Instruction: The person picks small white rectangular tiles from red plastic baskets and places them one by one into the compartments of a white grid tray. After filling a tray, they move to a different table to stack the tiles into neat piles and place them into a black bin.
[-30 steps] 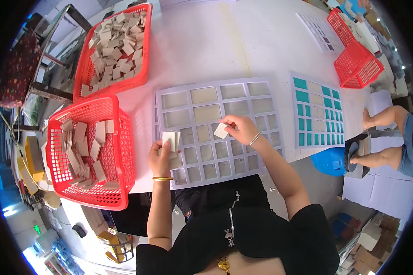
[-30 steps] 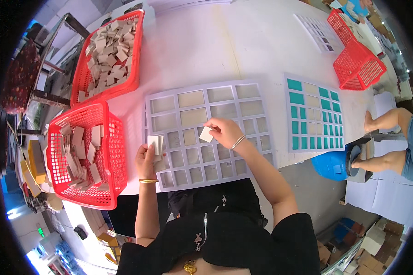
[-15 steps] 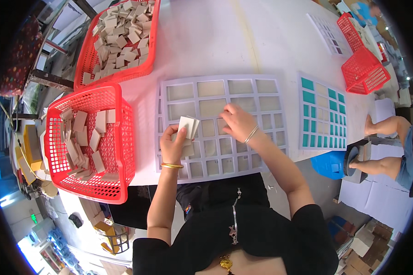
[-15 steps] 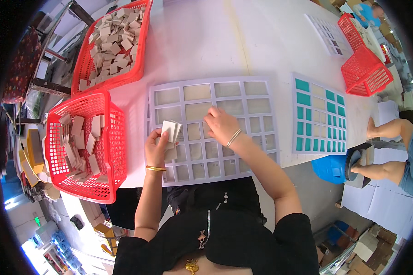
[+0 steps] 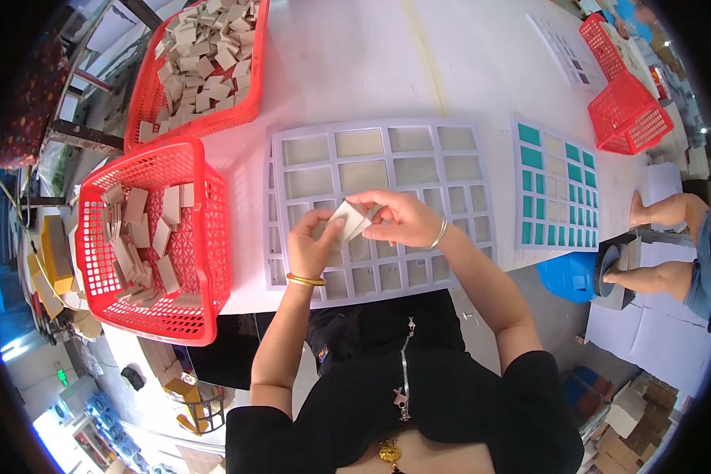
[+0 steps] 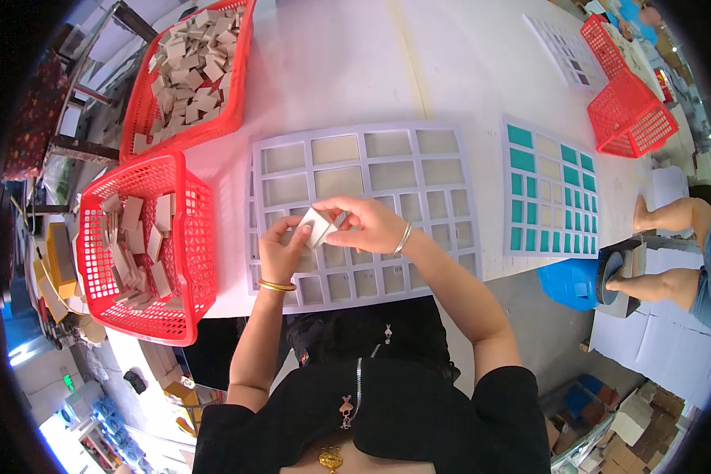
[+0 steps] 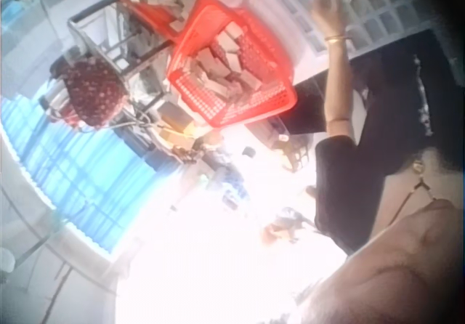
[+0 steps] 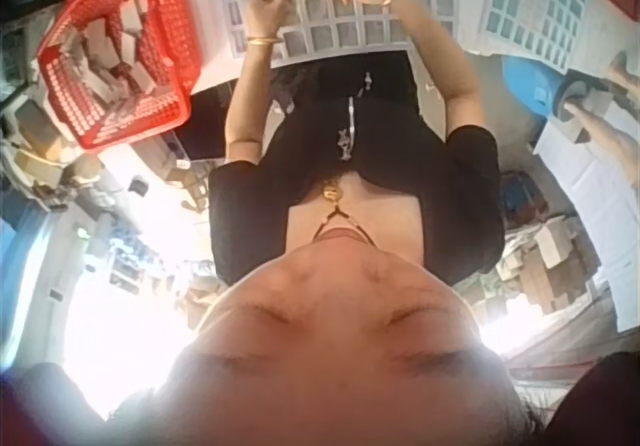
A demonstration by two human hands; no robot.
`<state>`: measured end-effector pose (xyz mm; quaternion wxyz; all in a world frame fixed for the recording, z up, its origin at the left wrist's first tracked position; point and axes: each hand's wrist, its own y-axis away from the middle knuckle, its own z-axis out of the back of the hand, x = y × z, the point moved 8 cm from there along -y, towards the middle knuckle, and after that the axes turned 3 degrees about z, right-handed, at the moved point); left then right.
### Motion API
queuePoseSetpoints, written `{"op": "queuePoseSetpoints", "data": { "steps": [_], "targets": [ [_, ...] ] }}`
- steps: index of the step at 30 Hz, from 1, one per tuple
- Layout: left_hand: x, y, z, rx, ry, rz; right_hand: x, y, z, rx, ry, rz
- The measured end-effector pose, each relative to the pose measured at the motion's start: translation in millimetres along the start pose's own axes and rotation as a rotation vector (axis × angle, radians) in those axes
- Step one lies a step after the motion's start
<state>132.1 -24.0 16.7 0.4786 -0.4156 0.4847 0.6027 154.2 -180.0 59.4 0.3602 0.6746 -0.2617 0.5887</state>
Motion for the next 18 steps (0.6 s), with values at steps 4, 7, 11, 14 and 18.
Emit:
{"op": "queuePoseSetpoints", "data": {
  "steps": [4, 7, 11, 14, 18],
  "targets": [
    [-24.2, 1.9, -1.1, 0.039, -0.227, -0.072, -4.5, -1.4, 7.2, -0.166, 0.127, 0.004],
    [-45.9, 2.5, 0.1, 0.136, -0.398, -0.361, 4.1, -0.2, 8.3, -0.209, 0.308, 0.104],
    [-55.9, 8.6, 4.7, 0.151, -0.575, -0.326, -7.5, 1.0, -1.8, -0.085, 0.385, 0.108],
    [-60.7, 14.9, -3.8, 0.219, -0.647, -0.367, -12.2, 0.8, -10.0, -0.039, 0.285, 0.019],
    [-56.2, 10.5, -6.3, 0.31, -0.692, -0.343, -13.3, 3.3, -4.1, -0.115, 0.236, -0.029]
  ]
}}
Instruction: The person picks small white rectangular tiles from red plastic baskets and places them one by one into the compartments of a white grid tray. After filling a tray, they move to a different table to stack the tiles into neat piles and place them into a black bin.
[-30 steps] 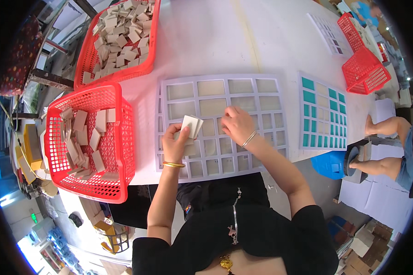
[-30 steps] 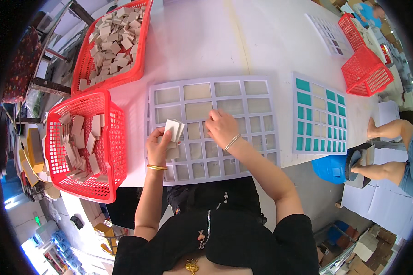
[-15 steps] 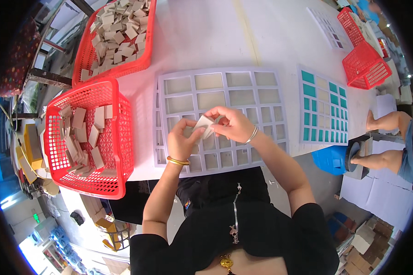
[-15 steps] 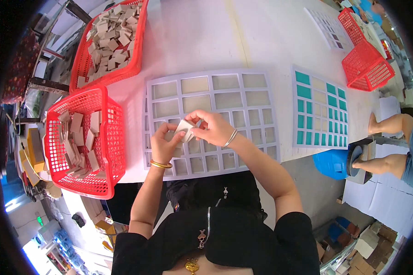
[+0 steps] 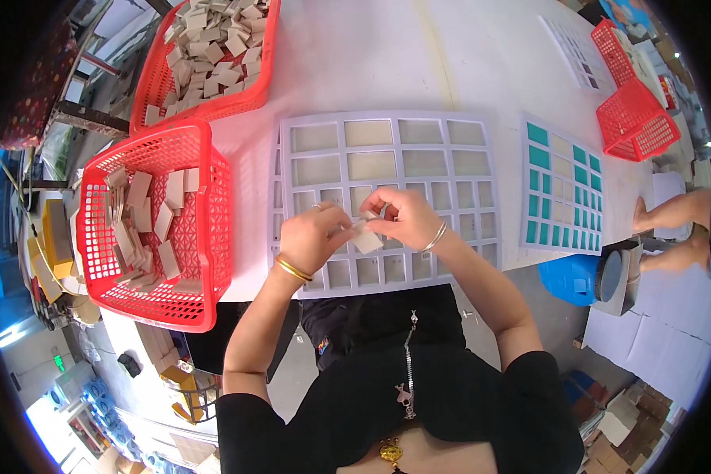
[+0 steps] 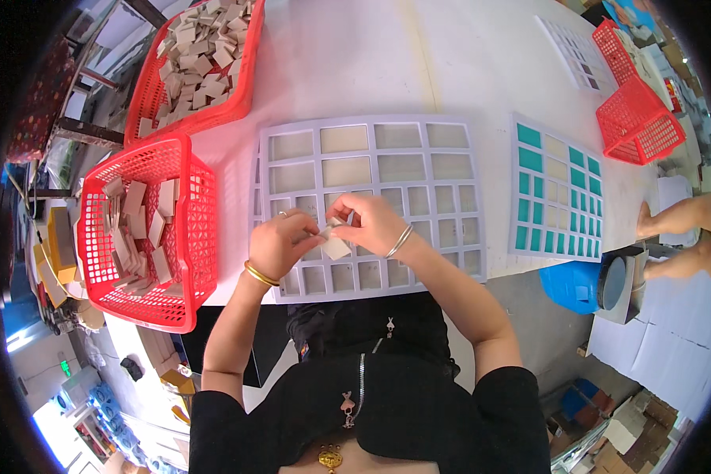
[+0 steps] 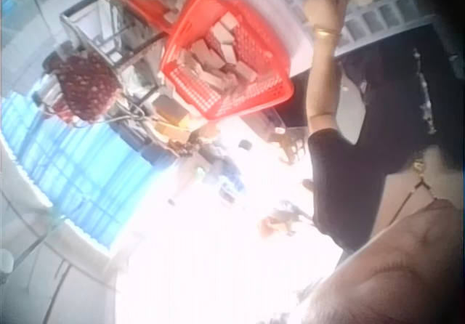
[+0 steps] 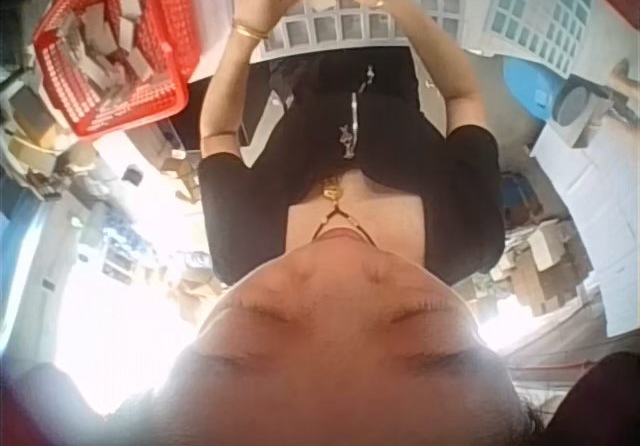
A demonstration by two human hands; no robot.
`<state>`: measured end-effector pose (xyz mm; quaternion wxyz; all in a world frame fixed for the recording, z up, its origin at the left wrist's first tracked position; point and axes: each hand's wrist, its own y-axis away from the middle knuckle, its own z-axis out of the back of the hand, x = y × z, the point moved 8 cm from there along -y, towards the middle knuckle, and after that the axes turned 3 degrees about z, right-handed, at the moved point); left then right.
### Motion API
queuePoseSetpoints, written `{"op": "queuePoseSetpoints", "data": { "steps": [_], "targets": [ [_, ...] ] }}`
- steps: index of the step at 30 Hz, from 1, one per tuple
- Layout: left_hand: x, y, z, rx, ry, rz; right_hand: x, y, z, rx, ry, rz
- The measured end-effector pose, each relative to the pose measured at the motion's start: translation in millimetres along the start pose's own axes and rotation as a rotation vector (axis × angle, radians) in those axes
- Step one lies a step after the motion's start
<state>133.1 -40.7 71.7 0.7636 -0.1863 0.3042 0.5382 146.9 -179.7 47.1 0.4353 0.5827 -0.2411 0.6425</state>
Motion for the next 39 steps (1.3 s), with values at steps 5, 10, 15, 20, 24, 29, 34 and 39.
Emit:
{"op": "queuePoseSetpoints", "data": {
  "steps": [5, 10, 15, 20, 24, 29, 34, 39],
  "targets": [
    [11.6, -0.6, -20.4, 0.161, -0.141, 0.035, -9.3, 10.7, 45.8, -0.225, -0.009, -0.014],
    [9.9, -21.6, -50.7, 0.337, -0.426, 0.012, -19.3, 23.2, 60.9, -0.269, 0.012, -0.024],
    [6.1, -42.9, -72.3, 0.458, -0.608, -0.066, -30.6, 36.1, 42.8, -0.164, 0.236, -0.068],
    [-4.9, -37.8, -72.5, 0.453, -0.71, -0.127, -41.3, 34.2, 25.3, -0.106, 0.288, 0.051],
    [-6.3, -17.0, -69.1, 0.458, -0.652, -0.176, -39.5, 30.6, 19.5, -0.104, 0.362, 0.095],
    [-16.1, -3.2, -61.9, 0.464, -0.602, -0.136, -44.3, 33.8, 14.9, -0.125, 0.424, 0.114],
    [-7.7, 16.8, -71.3, 0.646, -0.688, -0.095, -24.6, 46.5, -0.4, -0.213, 0.815, 0.277],
    [6.2, 13.8, -64.8, 0.456, -0.591, -0.108, -20.4, 55.6, -14.4, -0.218, 1.066, 0.308]
  ]
}}
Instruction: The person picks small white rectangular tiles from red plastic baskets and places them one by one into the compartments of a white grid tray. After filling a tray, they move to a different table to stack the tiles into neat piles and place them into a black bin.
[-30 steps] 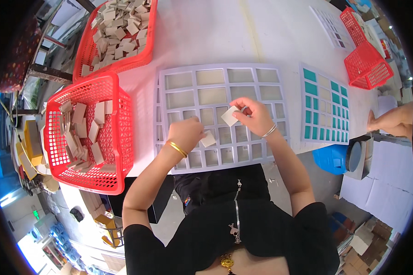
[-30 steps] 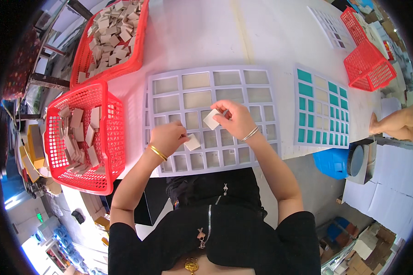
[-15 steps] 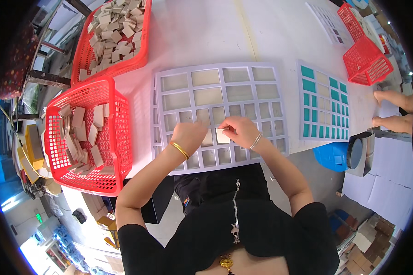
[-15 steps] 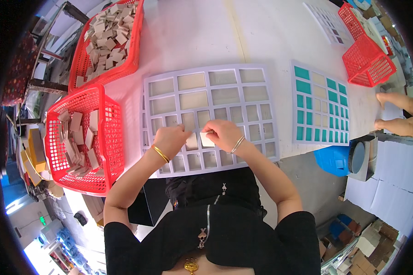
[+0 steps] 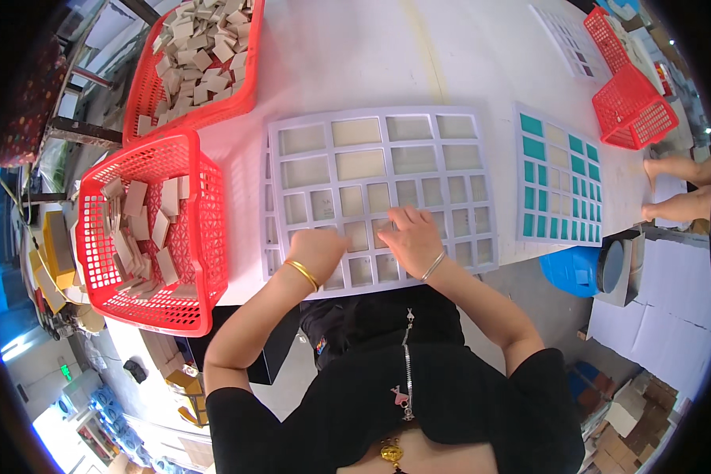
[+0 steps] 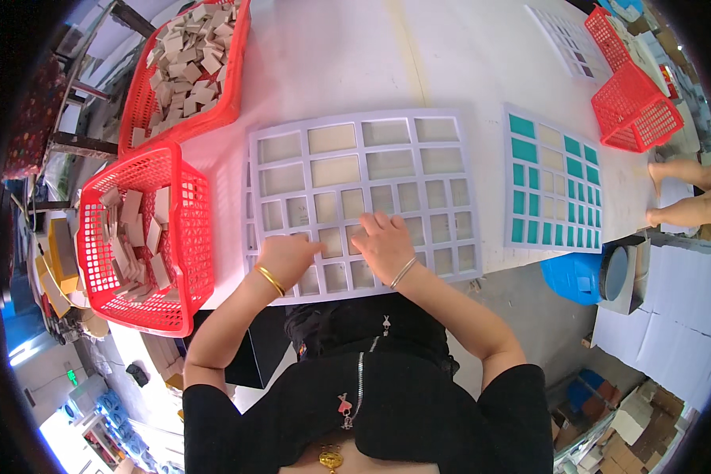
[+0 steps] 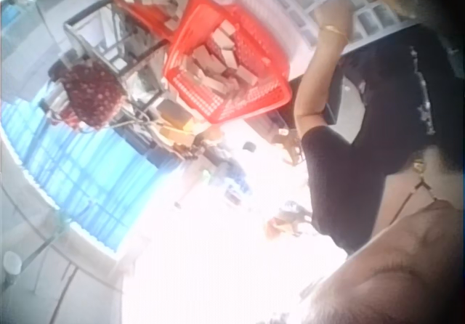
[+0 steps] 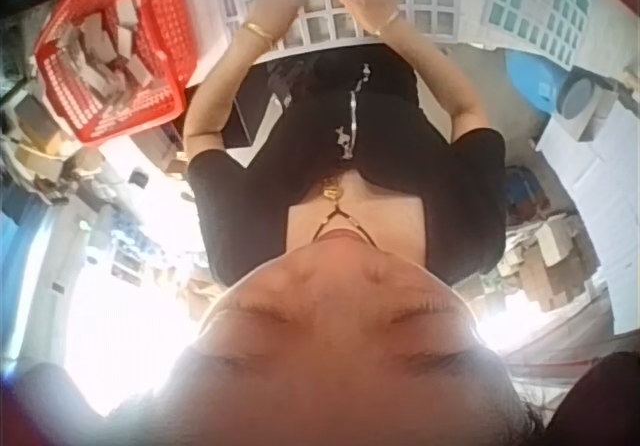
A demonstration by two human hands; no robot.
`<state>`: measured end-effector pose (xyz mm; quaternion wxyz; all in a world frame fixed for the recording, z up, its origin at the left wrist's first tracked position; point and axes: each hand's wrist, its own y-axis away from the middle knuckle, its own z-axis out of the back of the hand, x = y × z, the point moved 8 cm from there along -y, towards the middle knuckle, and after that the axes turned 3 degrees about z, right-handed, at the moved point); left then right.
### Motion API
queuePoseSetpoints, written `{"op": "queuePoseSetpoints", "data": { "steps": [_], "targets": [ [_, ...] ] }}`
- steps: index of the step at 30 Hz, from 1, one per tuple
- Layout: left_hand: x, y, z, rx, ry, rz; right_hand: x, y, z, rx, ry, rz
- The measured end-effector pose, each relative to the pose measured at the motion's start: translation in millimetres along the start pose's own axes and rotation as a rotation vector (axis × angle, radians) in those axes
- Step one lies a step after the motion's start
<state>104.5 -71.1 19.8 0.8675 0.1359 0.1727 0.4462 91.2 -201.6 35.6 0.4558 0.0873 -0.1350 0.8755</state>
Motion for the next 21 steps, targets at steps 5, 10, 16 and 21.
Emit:
{"op": "queuePoseSetpoints", "data": {
  "steps": [5, 10, 16, 21],
  "targets": [
    [90.4, 42.8, 30.1, -0.403, 0.332, 0.519, -19.1, 14.3, 16.2, -0.077, -0.12, -0.161],
    [117.2, 79.6, -4.1, -0.189, 0.426, 0.666, -132.3, 97.9, 58.8, -0.506, 0.062, -0.521],
    [93.6, 68.0, -15.6, -0.153, 0.301, 0.624, -179.0, 159.1, 20.7, -0.318, 0.068, -0.755],
    [106.5, 73.0, -20.6, -0.179, 0.432, 0.707, -157.9, 154.6, 23.2, -0.54, -0.123, -0.815]
  ]
}}
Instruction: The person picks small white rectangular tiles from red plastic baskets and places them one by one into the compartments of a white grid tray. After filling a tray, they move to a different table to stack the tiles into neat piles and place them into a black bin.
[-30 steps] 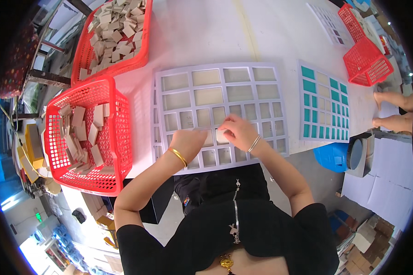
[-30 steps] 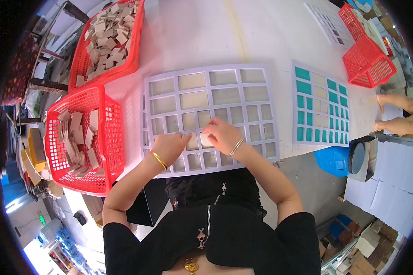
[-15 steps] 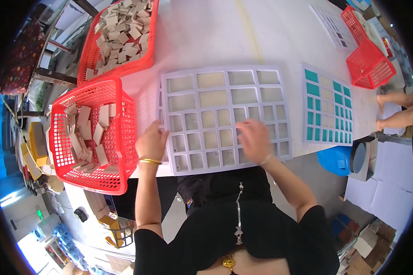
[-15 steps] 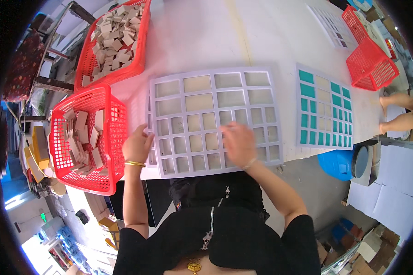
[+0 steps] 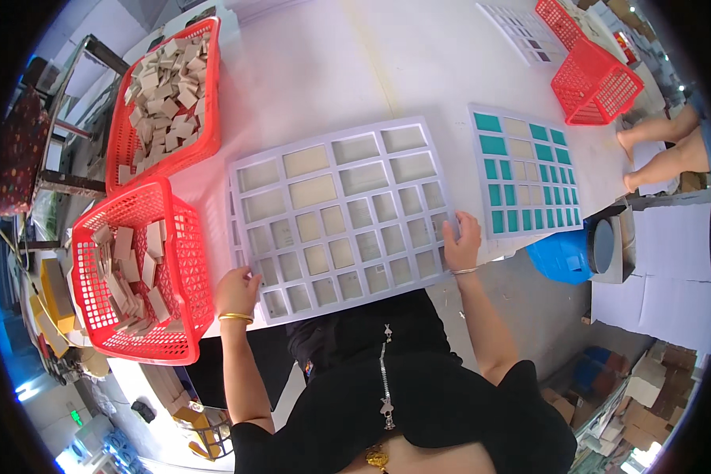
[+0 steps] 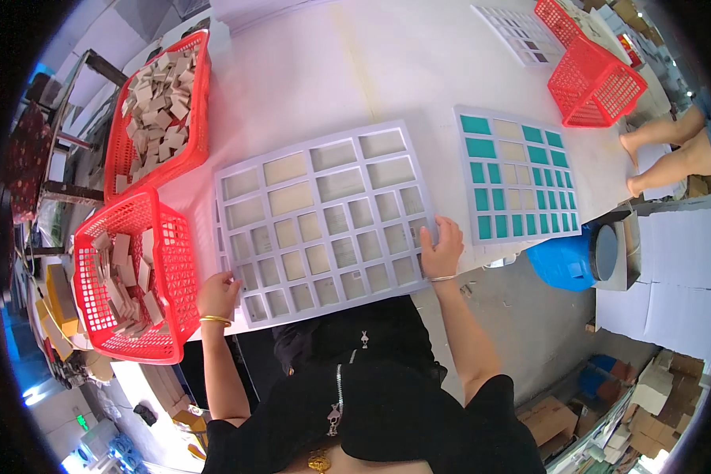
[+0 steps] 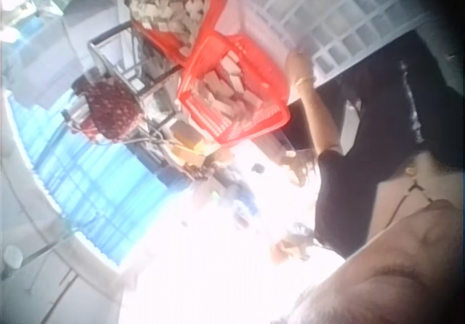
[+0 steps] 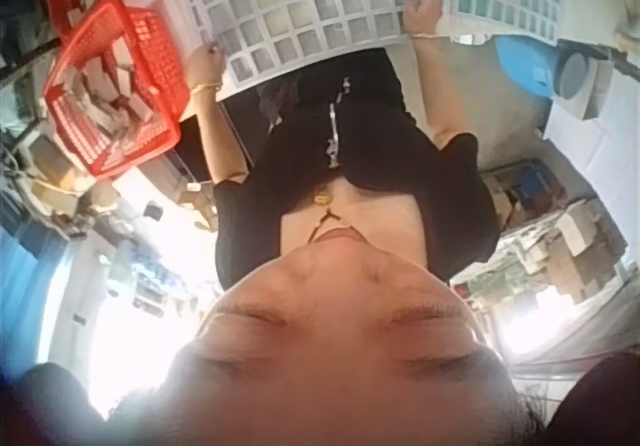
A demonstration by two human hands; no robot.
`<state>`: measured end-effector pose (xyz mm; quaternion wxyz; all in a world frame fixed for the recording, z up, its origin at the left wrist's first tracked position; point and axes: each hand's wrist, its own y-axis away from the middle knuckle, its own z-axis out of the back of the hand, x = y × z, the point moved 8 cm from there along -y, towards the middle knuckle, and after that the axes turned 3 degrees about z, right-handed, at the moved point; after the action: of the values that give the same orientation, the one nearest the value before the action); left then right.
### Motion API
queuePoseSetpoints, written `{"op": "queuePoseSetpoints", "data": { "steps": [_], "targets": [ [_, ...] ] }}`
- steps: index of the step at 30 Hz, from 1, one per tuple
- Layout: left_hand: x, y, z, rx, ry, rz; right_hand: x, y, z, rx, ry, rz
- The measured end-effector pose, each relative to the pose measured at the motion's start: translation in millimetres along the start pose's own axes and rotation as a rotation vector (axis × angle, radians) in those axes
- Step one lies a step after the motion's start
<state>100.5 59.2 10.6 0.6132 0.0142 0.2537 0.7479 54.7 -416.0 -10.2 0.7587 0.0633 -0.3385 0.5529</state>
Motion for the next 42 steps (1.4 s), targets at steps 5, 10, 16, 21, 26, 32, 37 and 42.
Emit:
{"op": "queuePoseSetpoints", "data": {
  "steps": [5, 10, 16, 21, 26, 32, 37, 42],
  "targets": [
    [34.2, -5.7, -3.4, -0.016, 0.386, -0.063, 11.3, -2.4, 17.8, -0.077, -0.428, -0.123],
    [-31.6, 19.7, 33.3, -0.029, 0.669, -0.132, -30.0, -24.6, 69.7, -0.2, -0.499, -0.158],
    [-251.3, 0.6, -19.1, 0.158, 0.654, -0.582, -189.1, -93.1, 220.0, -0.358, 0.045, -0.199],
    [-365.0, -23.5, -104.2, 0.589, 0.895, -0.445, -287.6, -139.5, 296.3, -0.266, 0.469, -0.235],
    [-347.2, -19.9, -117.5, 0.918, 1.393, -0.191, -189.6, -151.1, 207.2, -0.07, 0.212, 0.057],
    [-286.6, -5.2, -87.3, 0.861, 1.65, -0.215, 73.3, -68.4, 25.9, 0.561, -0.669, -0.007],
    [-220.6, 0.3, -59.9, 0.452, 1.205, -0.425, 161.5, -48.1, -33.9, 0.696, -0.679, 0.146],
    [-164.2, 25.3, -26.5, -0.091, 0.866, -0.517, 185.9, -8.0, -74.3, 0.898, -0.646, 0.1]
  ]
}}
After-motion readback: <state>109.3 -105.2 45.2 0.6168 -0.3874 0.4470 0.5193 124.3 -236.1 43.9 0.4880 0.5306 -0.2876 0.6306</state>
